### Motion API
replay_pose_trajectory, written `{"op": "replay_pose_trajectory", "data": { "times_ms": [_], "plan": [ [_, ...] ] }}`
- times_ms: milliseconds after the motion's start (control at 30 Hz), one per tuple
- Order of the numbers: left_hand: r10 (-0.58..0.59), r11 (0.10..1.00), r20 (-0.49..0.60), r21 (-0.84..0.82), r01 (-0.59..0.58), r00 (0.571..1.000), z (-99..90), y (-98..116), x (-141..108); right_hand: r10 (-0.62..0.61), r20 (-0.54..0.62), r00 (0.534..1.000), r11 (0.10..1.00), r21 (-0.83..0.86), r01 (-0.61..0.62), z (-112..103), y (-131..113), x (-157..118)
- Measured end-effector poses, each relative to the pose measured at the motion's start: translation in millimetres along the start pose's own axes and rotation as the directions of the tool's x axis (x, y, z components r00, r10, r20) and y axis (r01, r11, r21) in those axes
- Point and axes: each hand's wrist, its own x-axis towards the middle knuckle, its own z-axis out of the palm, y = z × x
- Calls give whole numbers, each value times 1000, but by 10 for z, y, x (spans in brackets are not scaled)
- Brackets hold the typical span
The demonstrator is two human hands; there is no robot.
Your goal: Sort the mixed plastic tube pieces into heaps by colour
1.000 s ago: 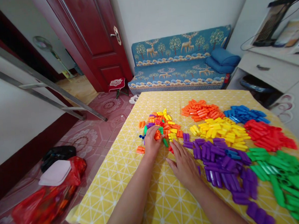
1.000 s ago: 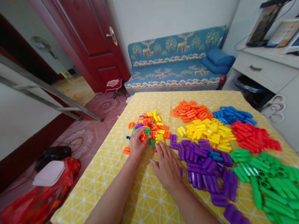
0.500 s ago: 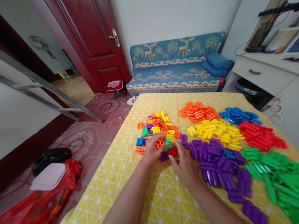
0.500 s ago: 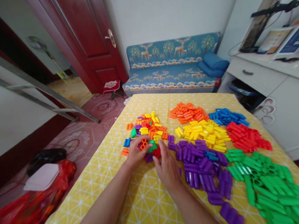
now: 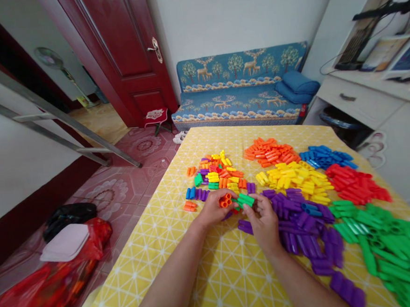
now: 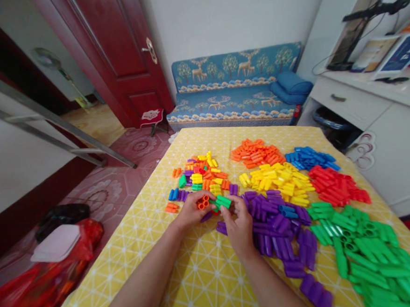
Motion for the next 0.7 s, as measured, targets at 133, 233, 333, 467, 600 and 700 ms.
{"op": "replay_pose_trajectory", "data": {
  "times_ms": [133, 233, 333, 467, 600, 700],
  "plan": [
    [9, 994, -158, 110, 8, 987, -64, -145, -3, -13, -96, 995, 1000, 17, 14, -4, 13, -2],
    [25, 978, -377, 200, 55, 926, -140, -240, -4, -51, -89, 995, 999, -16, 50, -6, 48, -10],
    [54, 974, -498, 216, 63, 866, -159, -241, 3, -122, 12, 992, 982, -143, 122, -6, 72, -26],
    [177, 958, -367, 275, -76, 913, -83, -210, 15, -218, 117, 969, 928, -283, 243, -1, 3, -66],
    [162, 923, -201, 377, -76, 966, -12, -282, 9, -318, 150, 936, 880, -321, 350, -85, -270, -68],
    [124, 923, -197, 383, -40, 972, -12, -340, 0, -320, 7, 947, 886, -351, 302, -399, -516, 41]
  ]
}}
